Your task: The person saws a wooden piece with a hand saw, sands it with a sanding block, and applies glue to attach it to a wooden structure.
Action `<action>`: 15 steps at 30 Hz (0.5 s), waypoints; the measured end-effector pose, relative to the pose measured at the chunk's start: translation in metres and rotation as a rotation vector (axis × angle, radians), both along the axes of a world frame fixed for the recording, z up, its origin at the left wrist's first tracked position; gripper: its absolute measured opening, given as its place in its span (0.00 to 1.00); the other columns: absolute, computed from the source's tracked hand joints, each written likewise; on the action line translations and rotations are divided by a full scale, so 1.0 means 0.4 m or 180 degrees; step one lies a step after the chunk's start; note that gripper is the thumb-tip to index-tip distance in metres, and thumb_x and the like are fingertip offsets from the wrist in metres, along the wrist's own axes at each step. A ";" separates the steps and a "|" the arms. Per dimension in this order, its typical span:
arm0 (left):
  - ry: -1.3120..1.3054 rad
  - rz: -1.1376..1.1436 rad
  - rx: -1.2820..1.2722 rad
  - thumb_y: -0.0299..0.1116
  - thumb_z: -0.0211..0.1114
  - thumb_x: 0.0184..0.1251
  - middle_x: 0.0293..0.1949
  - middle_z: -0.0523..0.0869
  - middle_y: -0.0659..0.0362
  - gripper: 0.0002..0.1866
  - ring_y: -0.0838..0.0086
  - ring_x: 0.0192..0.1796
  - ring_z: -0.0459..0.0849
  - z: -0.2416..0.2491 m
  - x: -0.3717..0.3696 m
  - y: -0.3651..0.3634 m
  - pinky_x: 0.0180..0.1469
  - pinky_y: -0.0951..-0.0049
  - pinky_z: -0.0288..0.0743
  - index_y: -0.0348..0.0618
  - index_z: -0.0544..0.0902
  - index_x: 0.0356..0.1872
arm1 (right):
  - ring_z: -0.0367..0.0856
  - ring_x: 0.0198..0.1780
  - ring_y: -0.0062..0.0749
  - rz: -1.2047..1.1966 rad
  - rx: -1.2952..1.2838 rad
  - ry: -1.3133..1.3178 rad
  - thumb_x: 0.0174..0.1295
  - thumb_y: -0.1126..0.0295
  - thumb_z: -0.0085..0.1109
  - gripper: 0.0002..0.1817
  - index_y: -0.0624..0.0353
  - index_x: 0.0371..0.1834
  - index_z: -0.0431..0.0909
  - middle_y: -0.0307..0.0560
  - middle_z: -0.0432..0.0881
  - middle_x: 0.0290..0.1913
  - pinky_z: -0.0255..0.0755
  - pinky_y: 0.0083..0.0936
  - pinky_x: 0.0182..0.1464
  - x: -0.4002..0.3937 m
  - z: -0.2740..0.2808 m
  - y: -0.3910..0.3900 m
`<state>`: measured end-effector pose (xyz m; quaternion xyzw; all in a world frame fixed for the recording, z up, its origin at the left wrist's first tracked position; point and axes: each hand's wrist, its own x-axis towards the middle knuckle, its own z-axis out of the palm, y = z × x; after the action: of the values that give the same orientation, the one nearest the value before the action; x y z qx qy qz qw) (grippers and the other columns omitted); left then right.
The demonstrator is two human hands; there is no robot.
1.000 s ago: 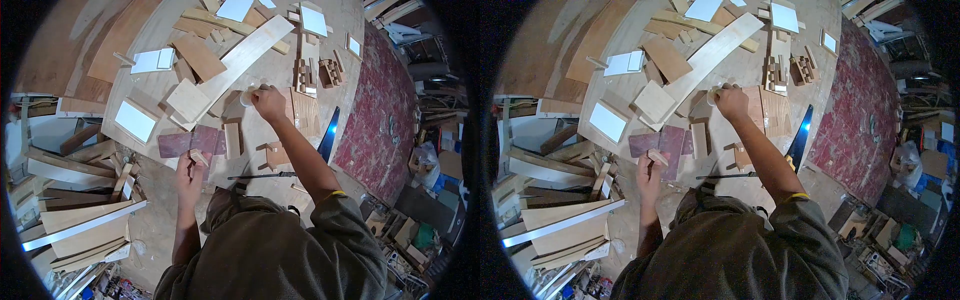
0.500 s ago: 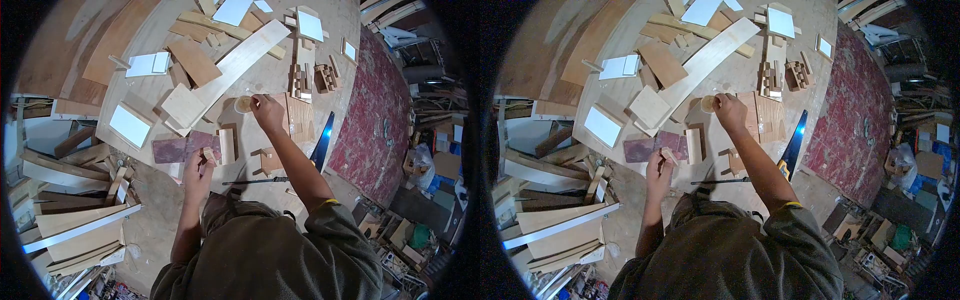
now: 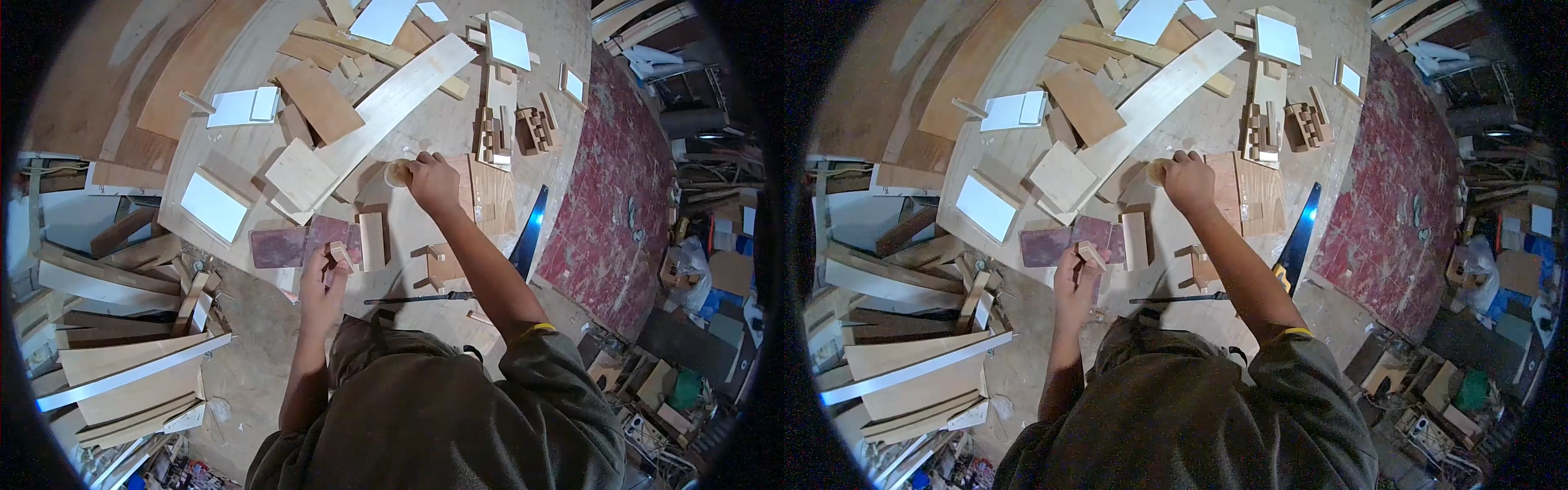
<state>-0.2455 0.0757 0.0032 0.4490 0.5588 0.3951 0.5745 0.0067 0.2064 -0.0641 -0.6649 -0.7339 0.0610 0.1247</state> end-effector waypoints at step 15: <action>0.0101 -0.0136 0.0209 0.24 0.59 0.73 0.44 0.87 0.58 0.12 0.76 0.46 0.83 0.056 0.004 -0.013 0.54 0.74 0.75 0.35 0.77 0.54 | 0.85 0.33 0.50 -0.0300 0.0023 0.0591 0.59 0.61 0.61 0.11 0.58 0.28 0.83 0.51 0.85 0.32 0.79 0.43 0.36 -0.012 0.035 -0.021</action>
<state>-0.2438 0.0706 0.0256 0.4857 0.5448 0.3937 0.5588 0.0020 0.1981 -0.0502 -0.6897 -0.6874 0.1138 0.1972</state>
